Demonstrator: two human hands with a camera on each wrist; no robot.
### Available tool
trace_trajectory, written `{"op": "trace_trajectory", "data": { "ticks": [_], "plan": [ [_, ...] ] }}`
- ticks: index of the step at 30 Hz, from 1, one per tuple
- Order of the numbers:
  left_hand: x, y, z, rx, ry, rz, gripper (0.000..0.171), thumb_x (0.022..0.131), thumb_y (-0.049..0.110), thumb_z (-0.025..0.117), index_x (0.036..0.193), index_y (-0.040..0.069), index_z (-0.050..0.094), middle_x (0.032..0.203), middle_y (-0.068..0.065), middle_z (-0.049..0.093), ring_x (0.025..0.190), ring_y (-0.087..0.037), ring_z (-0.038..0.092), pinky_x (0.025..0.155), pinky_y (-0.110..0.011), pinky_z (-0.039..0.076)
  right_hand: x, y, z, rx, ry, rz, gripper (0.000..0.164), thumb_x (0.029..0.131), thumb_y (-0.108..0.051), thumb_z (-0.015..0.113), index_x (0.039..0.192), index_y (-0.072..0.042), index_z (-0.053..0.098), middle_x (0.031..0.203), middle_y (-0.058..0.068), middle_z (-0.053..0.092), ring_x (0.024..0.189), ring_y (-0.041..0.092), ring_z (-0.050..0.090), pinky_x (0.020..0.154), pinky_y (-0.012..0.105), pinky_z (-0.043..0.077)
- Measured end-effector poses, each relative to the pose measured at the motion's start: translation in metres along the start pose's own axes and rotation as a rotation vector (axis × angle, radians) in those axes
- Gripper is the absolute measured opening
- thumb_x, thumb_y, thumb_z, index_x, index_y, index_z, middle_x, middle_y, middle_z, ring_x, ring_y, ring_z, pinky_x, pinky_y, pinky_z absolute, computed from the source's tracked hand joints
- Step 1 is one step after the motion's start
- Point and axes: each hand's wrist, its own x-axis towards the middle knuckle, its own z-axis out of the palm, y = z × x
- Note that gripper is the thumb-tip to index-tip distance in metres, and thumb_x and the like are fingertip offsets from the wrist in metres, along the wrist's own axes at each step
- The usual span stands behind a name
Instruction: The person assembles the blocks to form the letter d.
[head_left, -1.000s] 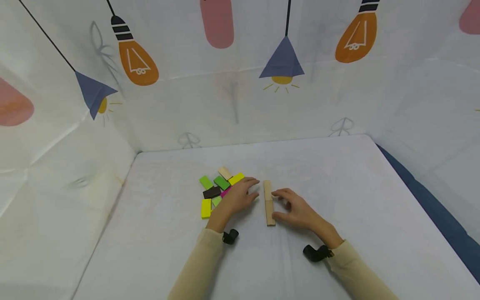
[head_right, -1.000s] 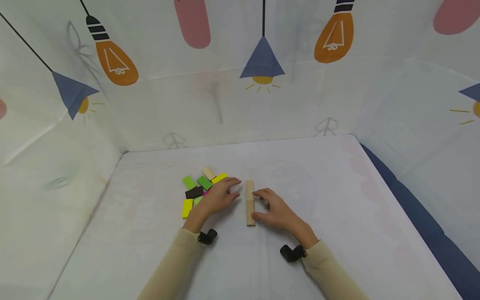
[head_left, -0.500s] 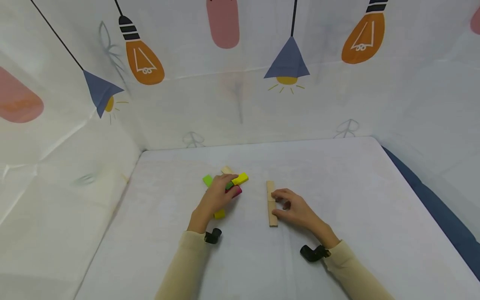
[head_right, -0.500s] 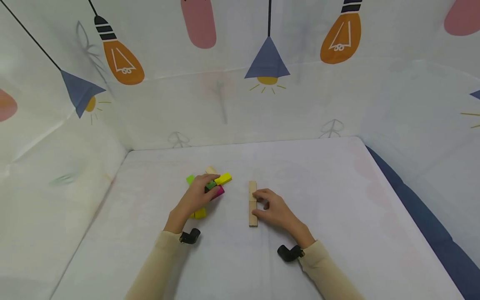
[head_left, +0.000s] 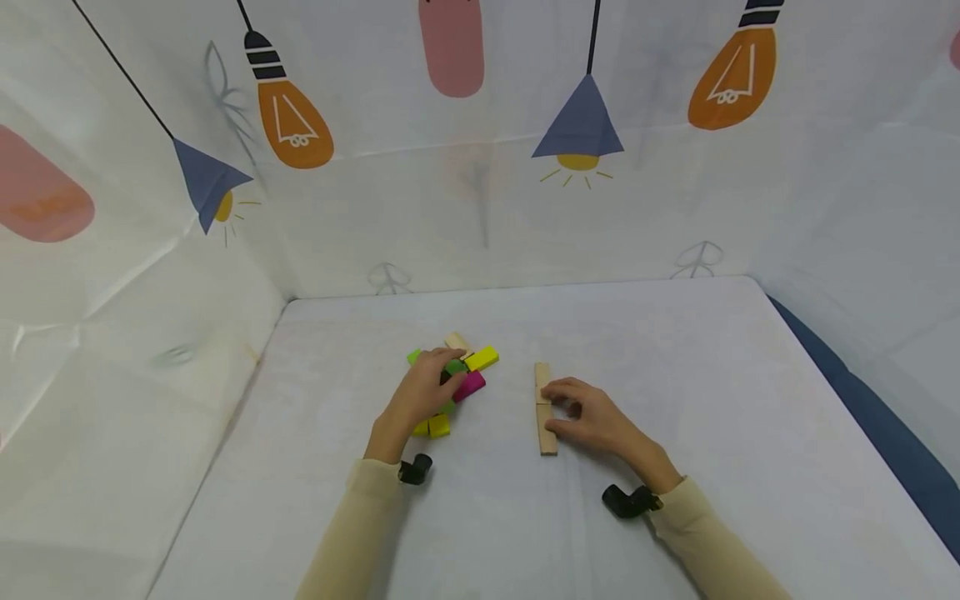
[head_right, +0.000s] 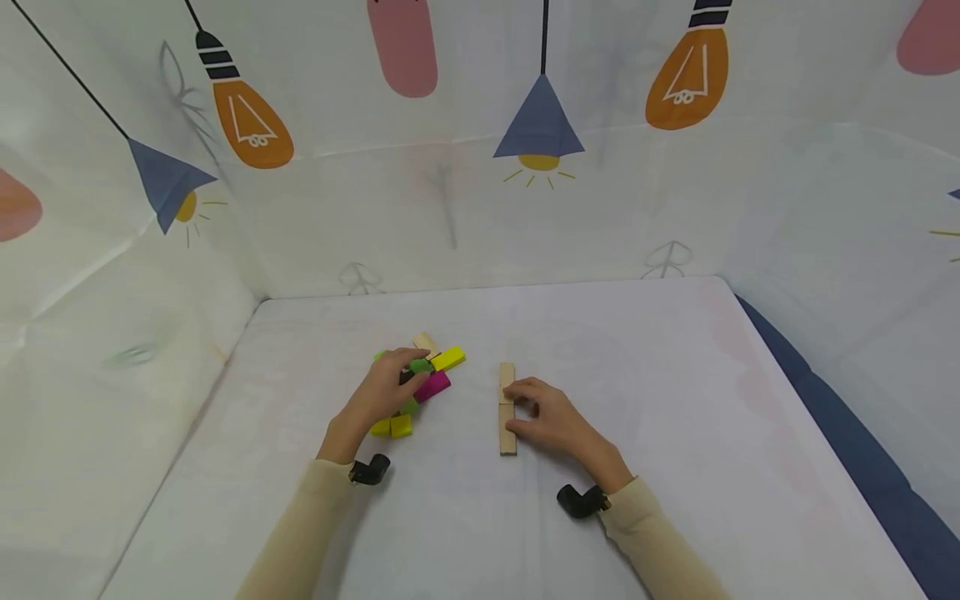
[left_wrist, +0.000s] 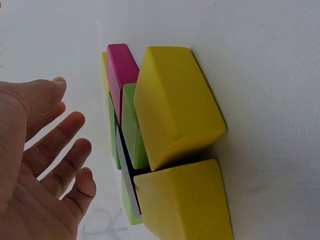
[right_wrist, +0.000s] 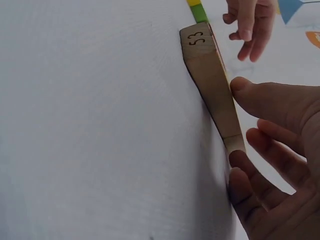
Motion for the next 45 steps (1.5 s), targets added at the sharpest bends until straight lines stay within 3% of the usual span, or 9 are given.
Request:
{"op": "trace_trajectory", "data": {
  "ticks": [6,14,24,35,40,45],
  "plan": [
    [0.000,-0.001,0.002,0.005,0.005,0.002,0.043,0.102,0.025,0.067,0.142,0.011,0.061,0.146,-0.011,0.059,0.137,-0.033,0.053,0.114,-0.052,0.044,0.003,0.005,0.001,-0.014,-0.008,-0.016,0.054,0.084,-0.013,0.085,0.133,-0.002,0.065,0.122,0.010,0.068,0.101,0.023,0.063,0.078,0.027,0.053],
    [0.000,-0.007,-0.002,0.002,0.003,-0.001,0.044,0.102,0.026,0.066,0.143,0.010,0.060,0.146,-0.010,0.059,0.135,-0.032,0.054,0.114,-0.051,0.044,0.004,0.005,0.003,0.019,-0.014,0.023,0.047,0.086,-0.015,0.084,0.129,-0.004,0.067,0.117,0.007,0.071,0.101,0.022,0.064,0.079,0.027,0.055],
    [-0.001,-0.020,-0.011,0.029,0.036,0.007,0.043,0.101,0.022,0.067,0.142,0.008,0.061,0.136,-0.010,0.066,0.114,-0.029,0.062,0.101,-0.047,0.053,0.006,0.001,0.008,-0.003,0.040,0.019,0.037,0.089,-0.013,0.081,0.123,-0.003,0.071,0.117,0.009,0.074,0.100,0.024,0.067,0.077,0.027,0.055],
    [-0.001,-0.025,-0.011,0.015,0.042,0.018,0.042,0.102,0.022,0.066,0.141,0.007,0.061,0.132,-0.011,0.069,0.118,-0.031,0.063,0.104,-0.049,0.052,0.005,-0.002,0.008,-0.004,0.063,0.063,0.041,0.088,-0.010,0.081,0.126,-0.002,0.068,0.119,0.011,0.071,0.101,0.026,0.066,0.080,0.029,0.057],
    [0.000,-0.026,-0.011,0.004,0.037,0.015,0.042,0.103,0.023,0.064,0.142,0.008,0.061,0.133,-0.010,0.068,0.118,-0.030,0.063,0.103,-0.048,0.053,0.003,0.003,0.006,0.067,0.094,0.121,0.043,0.087,-0.007,0.081,0.128,-0.004,0.067,0.124,0.011,0.066,0.102,0.026,0.068,0.081,0.031,0.058],
    [0.002,-0.021,-0.011,-0.022,0.040,0.017,0.043,0.102,0.021,0.066,0.142,0.005,0.060,0.134,-0.012,0.067,0.118,-0.032,0.063,0.104,-0.049,0.052,0.002,0.007,0.005,0.087,0.056,0.098,0.043,0.088,-0.011,0.082,0.128,-0.003,0.068,0.129,0.015,0.064,0.102,0.027,0.067,0.079,0.028,0.056]
  ]
}}
